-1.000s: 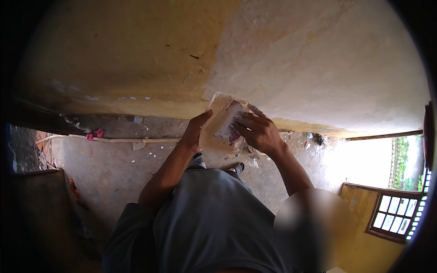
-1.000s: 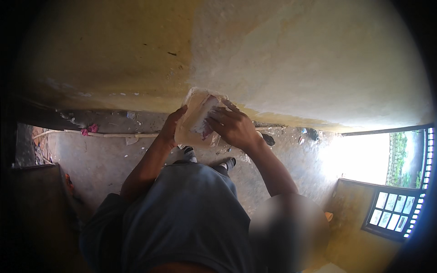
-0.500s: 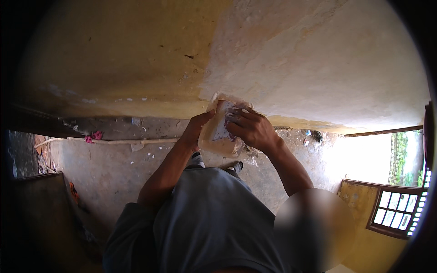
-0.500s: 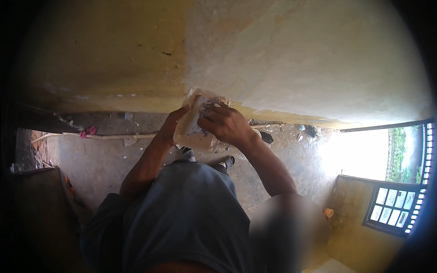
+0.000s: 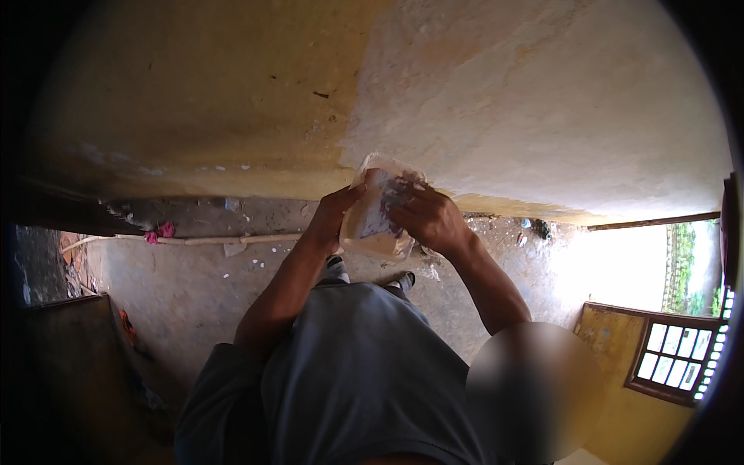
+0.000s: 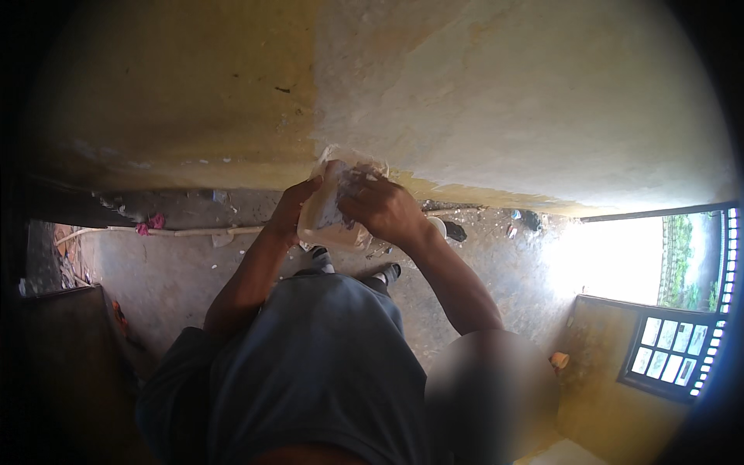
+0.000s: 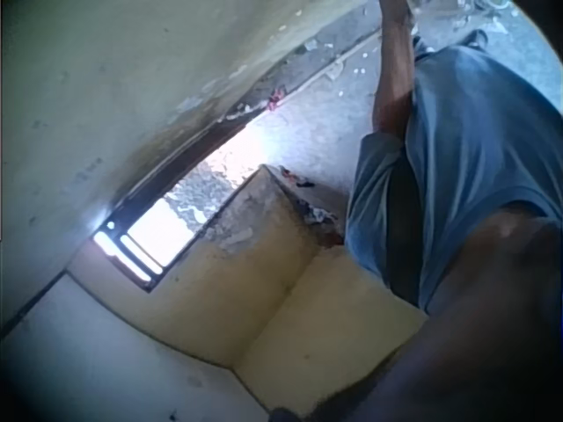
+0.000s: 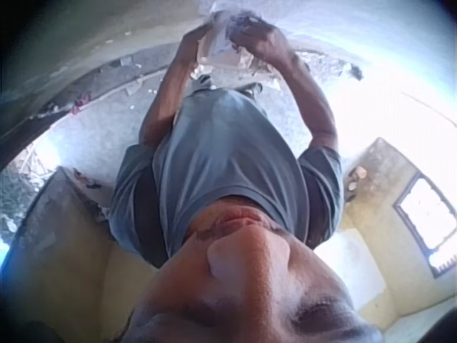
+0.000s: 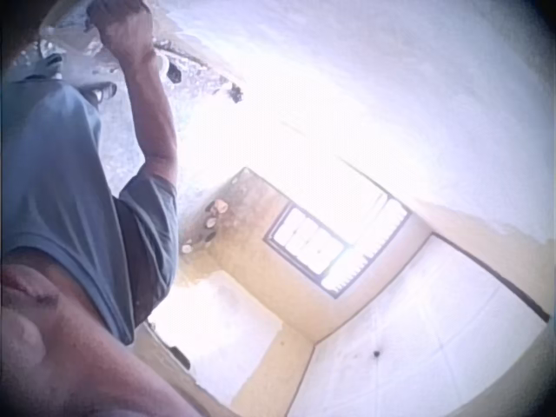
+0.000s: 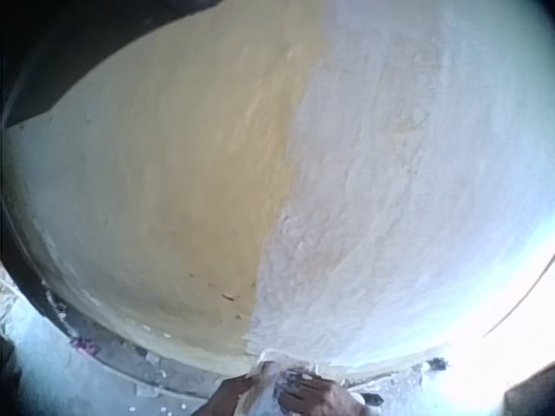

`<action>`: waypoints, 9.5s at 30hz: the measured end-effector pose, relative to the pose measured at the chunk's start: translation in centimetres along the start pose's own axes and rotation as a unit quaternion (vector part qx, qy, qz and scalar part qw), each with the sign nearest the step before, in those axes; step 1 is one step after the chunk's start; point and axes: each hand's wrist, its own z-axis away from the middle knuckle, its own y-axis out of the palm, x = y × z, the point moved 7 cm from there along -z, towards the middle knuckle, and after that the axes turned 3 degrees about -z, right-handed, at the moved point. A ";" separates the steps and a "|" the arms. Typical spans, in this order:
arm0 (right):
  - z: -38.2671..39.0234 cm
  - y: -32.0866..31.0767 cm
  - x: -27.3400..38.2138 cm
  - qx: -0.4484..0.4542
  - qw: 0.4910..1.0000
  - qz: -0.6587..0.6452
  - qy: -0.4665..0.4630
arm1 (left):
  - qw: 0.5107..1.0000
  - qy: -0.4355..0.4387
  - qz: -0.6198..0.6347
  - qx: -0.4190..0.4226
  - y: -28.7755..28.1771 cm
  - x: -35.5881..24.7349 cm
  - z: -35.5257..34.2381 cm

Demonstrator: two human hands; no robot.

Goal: The person uses a putty knife to apply plaster from a plastic container onto a yellow wall, smoothing it over damaged or uneven areas.

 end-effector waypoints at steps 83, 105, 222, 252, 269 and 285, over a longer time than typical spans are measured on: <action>-0.9 -20.4 4.1 -0.330 0.886 0.317 -0.078 | 0.996 0.034 0.019 -0.086 -0.6 -3.6 2.1; -19.3 -50.1 -1.8 -0.157 0.894 0.410 0.086 | 0.987 0.061 0.053 -0.141 -5.2 0.1 3.3; -3.3 -38.9 -16.9 -0.596 0.737 -0.182 0.263 | 0.994 -0.024 0.015 -0.101 -5.4 0.8 3.6; -6.2 -13.3 -10.3 -0.680 0.481 -0.530 0.157 | 0.992 -0.033 0.013 -0.118 -6.1 1.1 3.7; -8.6 -25.9 -9.4 -0.608 0.595 -0.526 -0.022 | 0.993 -0.035 0.025 -0.114 -5.1 1.5 3.4; -5.1 -7.4 -10.8 -0.632 0.396 -0.606 0.276 | 0.994 -0.040 0.028 -0.100 -5.5 1.4 3.6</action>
